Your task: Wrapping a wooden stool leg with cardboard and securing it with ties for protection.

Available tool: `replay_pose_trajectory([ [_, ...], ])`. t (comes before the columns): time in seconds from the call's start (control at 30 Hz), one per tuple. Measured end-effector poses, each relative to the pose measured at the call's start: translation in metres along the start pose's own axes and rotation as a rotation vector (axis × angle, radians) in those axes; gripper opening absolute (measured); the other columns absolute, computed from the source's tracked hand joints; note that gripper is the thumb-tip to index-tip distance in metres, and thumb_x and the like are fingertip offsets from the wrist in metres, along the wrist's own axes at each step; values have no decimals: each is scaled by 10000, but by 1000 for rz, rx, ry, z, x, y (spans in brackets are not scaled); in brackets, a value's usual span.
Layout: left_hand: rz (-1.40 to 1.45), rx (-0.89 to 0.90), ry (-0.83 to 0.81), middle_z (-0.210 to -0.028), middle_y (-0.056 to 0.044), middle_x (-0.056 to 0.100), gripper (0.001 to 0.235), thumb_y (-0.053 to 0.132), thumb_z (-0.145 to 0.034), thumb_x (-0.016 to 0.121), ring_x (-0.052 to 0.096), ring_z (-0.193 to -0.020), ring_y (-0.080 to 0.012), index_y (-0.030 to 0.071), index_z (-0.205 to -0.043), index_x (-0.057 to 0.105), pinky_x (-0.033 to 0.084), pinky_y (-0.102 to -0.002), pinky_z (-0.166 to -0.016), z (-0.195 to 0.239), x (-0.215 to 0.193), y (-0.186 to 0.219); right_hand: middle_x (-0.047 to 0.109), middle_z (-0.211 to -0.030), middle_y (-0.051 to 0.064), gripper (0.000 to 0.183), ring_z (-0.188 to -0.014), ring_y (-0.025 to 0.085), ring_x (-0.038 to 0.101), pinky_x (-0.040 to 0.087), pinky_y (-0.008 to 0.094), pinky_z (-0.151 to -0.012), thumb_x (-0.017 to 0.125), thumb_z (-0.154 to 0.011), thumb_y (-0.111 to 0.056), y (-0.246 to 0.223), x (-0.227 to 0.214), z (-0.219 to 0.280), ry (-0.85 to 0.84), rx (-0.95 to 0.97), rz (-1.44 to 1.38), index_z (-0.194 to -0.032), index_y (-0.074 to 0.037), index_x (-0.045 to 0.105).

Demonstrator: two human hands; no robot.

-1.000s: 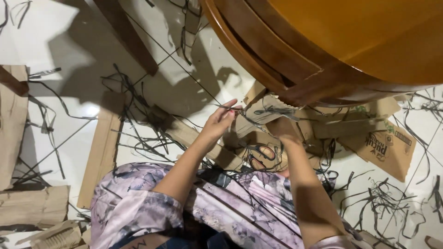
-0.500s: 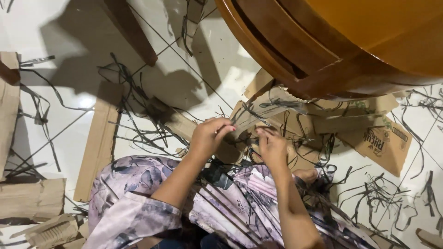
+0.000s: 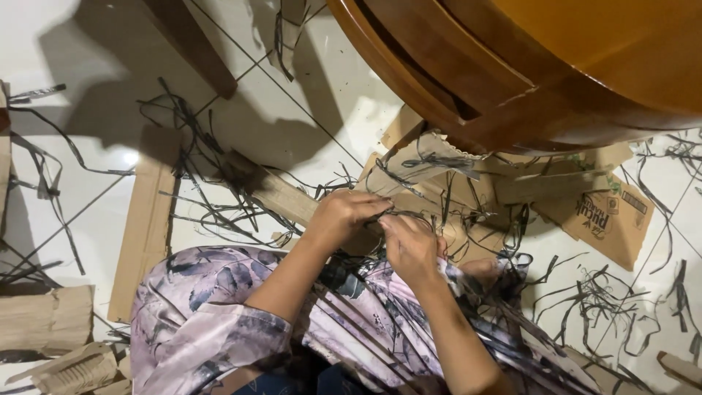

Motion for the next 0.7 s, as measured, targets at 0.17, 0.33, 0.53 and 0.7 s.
replay_pose_trajectory([
  [0.17, 33, -42, -25, -910, 25, 794, 120, 156, -866, 757, 745, -903, -228, 238, -934, 813, 570, -354, -835, 0, 1, 1, 680, -747, 88, 86, -679, 326, 694, 545, 388, -630, 699, -934, -93, -26, -11, -20, 104, -26, -47, -967, -95, 779],
  [0.33, 6, -81, -69, -908, 76, 787, 188, 140, -815, 792, 743, -912, -175, 283, -936, 805, 550, -334, -885, 0, 2, 1, 700, -738, 81, 81, -626, 293, 686, 554, 339, -610, 740, -927, -81, -51, -30, -38, 217, 43, -100, -973, -55, 801],
  [0.53, -1, -139, -85, -946, 69, 785, 148, 211, -868, 750, 734, -947, -184, 294, -982, 794, 525, -355, -891, -8, -21, 17, 684, -691, 66, 103, -670, 296, 708, 556, 365, -623, 813, -900, -159, -36, -33, -35, 273, 152, -10, -978, -92, 809],
  [0.7, 35, -221, -59, -900, 30, 798, 144, 181, -840, 783, 749, -864, -222, 262, -956, 806, 527, -362, -850, -3, -12, 9, 665, -642, 34, 95, -584, 195, 659, 504, 282, -566, 830, -871, -129, -20, -23, -27, 215, 318, -77, -966, -139, 820],
])
Point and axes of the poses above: each hand's wrist, its own z-axis away from the middle knuckle, its own x-axis out of the palm, y = z × x, the point moved 7 cm from there along -z, towards the middle knuckle
